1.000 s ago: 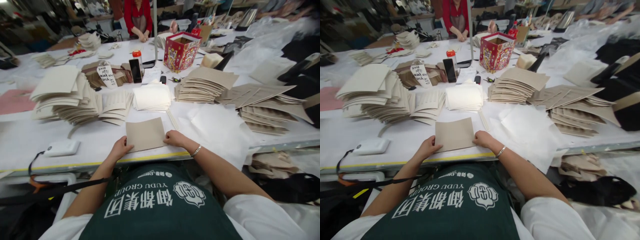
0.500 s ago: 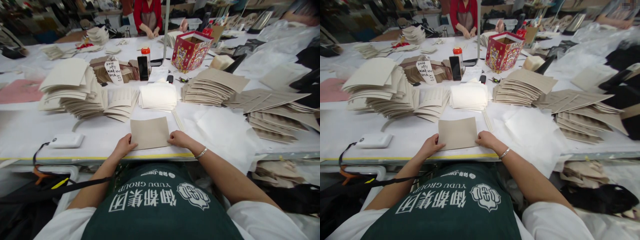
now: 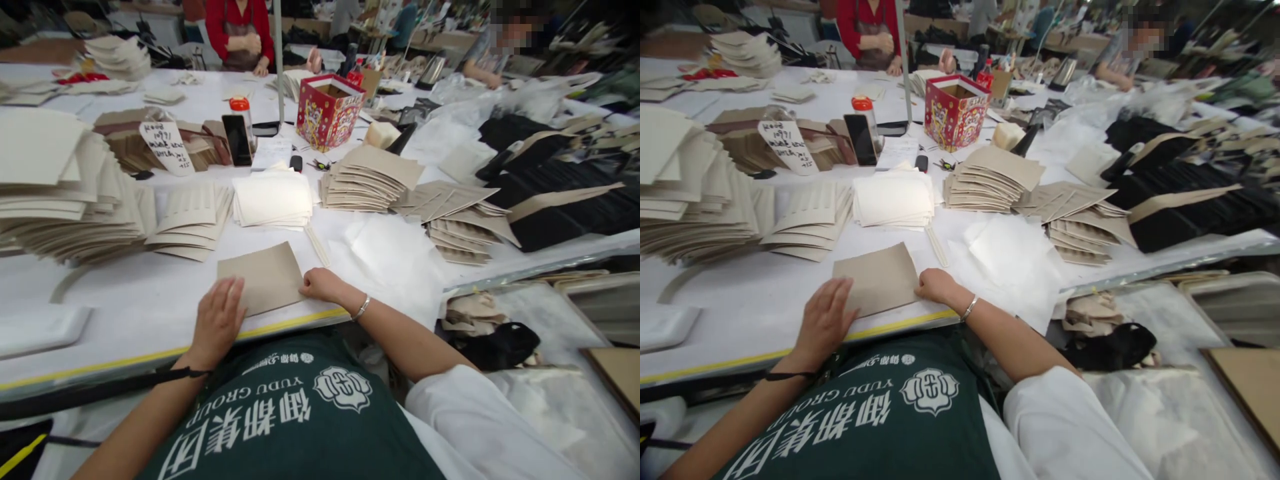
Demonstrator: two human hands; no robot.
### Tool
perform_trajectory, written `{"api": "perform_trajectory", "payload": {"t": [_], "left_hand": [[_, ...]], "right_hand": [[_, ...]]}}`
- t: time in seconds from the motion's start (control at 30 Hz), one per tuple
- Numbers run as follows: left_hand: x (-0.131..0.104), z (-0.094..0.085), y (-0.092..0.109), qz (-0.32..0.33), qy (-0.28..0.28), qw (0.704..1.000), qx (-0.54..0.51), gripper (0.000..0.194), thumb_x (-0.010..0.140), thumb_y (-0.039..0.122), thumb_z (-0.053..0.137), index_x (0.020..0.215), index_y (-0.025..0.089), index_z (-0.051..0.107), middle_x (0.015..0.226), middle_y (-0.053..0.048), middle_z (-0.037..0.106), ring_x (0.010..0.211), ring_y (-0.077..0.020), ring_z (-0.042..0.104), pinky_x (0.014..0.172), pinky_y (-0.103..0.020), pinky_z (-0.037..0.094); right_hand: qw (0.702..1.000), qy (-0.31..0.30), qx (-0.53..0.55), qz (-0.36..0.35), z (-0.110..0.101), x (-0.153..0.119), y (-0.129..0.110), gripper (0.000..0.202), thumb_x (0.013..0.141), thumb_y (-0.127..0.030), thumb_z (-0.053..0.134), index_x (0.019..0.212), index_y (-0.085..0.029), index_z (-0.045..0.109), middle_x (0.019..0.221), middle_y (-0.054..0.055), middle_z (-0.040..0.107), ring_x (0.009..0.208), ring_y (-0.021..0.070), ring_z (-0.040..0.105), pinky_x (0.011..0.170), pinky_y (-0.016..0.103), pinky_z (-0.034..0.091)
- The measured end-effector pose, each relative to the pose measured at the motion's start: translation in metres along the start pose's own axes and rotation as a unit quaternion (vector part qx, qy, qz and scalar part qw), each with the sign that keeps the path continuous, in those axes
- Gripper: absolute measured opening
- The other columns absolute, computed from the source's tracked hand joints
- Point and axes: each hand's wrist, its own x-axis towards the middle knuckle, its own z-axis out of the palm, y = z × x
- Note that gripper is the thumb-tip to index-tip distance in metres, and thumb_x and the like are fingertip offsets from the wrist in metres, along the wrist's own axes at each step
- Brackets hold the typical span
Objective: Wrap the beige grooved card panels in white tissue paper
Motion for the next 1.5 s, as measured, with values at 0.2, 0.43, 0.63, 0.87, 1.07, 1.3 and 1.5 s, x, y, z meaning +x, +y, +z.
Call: {"api": "perform_trajectory", "payload": {"t": [0.2,0.43,0.63,0.87,1.07,1.3,1.5], "left_hand": [[0.015,0.035,0.03,0.214,-0.163,0.959,-0.086,0.036,0.086,0.015,0.036,0.12,0.018,0.048,0.114,-0.009,0.056,0.103,-0.0216,0.05,0.088,-0.036,0.04],[0.036,0.025,0.015,0.267,-0.218,0.936,-0.077,0.027,0.087,0.017,0.038,0.108,0.019,0.055,0.107,-0.008,0.059,0.096,-0.0199,0.05,0.081,-0.034,0.04],[0.051,0.034,0.026,0.273,-0.209,0.931,-0.119,0.025,0.089,0.024,0.037,0.084,0.018,0.06,0.097,-0.006,0.06,0.086,-0.0168,0.049,0.077,-0.031,0.04],[0.061,0.04,0.04,0.234,-0.191,0.946,-0.118,0.031,0.089,0.026,0.036,0.07,0.016,0.057,0.078,-0.006,0.058,0.072,-0.0154,0.048,0.068,-0.028,0.041],[0.061,0.043,0.049,0.179,-0.241,0.951,-0.077,0.025,0.089,0.022,0.034,0.096,0.015,0.057,0.098,-0.009,0.059,0.085,-0.0201,0.052,0.077,-0.034,0.043],[0.059,0.048,0.043,0.161,-0.23,0.954,-0.11,0.026,0.087,0.023,0.037,0.104,0.015,0.055,0.114,-0.011,0.057,0.091,-0.0211,0.055,0.082,-0.036,0.045],[0.065,0.045,0.041,0.143,-0.269,0.943,-0.131,0.025,0.085,0.025,0.042,0.102,0.014,0.056,0.124,-0.012,0.052,0.098,-0.0227,0.054,0.086,-0.036,0.044]], "right_hand": [[1.0,0.01,0.021,-0.02,0.011,-0.01,-0.01,0.027,0.075,-0.034,0.05,0.083,-0.015,0.068,0.082,0.01,0.067,0.073,0.0193,0.06,0.058,0.024,0.037],[0.988,-0.035,0.143,-0.054,-0.012,0.013,0.007,0.023,0.077,-0.031,0.051,0.078,-0.013,0.066,0.07,0.005,0.066,0.06,0.0117,0.056,0.054,0.019,0.035],[0.979,-0.077,0.174,-0.071,-0.023,0.031,0.014,0.019,0.074,-0.025,0.052,0.072,-0.011,0.064,0.056,0.002,0.061,0.048,0.0087,0.05,0.048,0.018,0.033],[0.992,-0.048,0.079,-0.083,-0.022,0.031,0.007,0.019,0.074,-0.028,0.053,0.076,-0.014,0.065,0.066,0.004,0.065,0.061,0.0134,0.056,0.052,0.02,0.033],[0.993,-0.022,0.02,-0.118,-0.029,0.045,0.011,0.023,0.073,-0.031,0.055,0.083,-0.013,0.066,0.081,0.008,0.066,0.07,0.0162,0.057,0.055,0.022,0.033],[0.986,-0.06,0.117,-0.101,-0.047,0.066,0.025,0.02,0.072,-0.021,0.05,0.075,-0.011,0.067,0.061,0.003,0.063,0.051,0.0094,0.05,0.049,0.019,0.032],[0.984,-0.007,0.101,-0.144,-0.045,0.064,0.023,0.018,0.073,-0.019,0.052,0.077,-0.011,0.068,0.067,0.001,0.064,0.056,0.0084,0.047,0.053,0.019,0.03]]}}
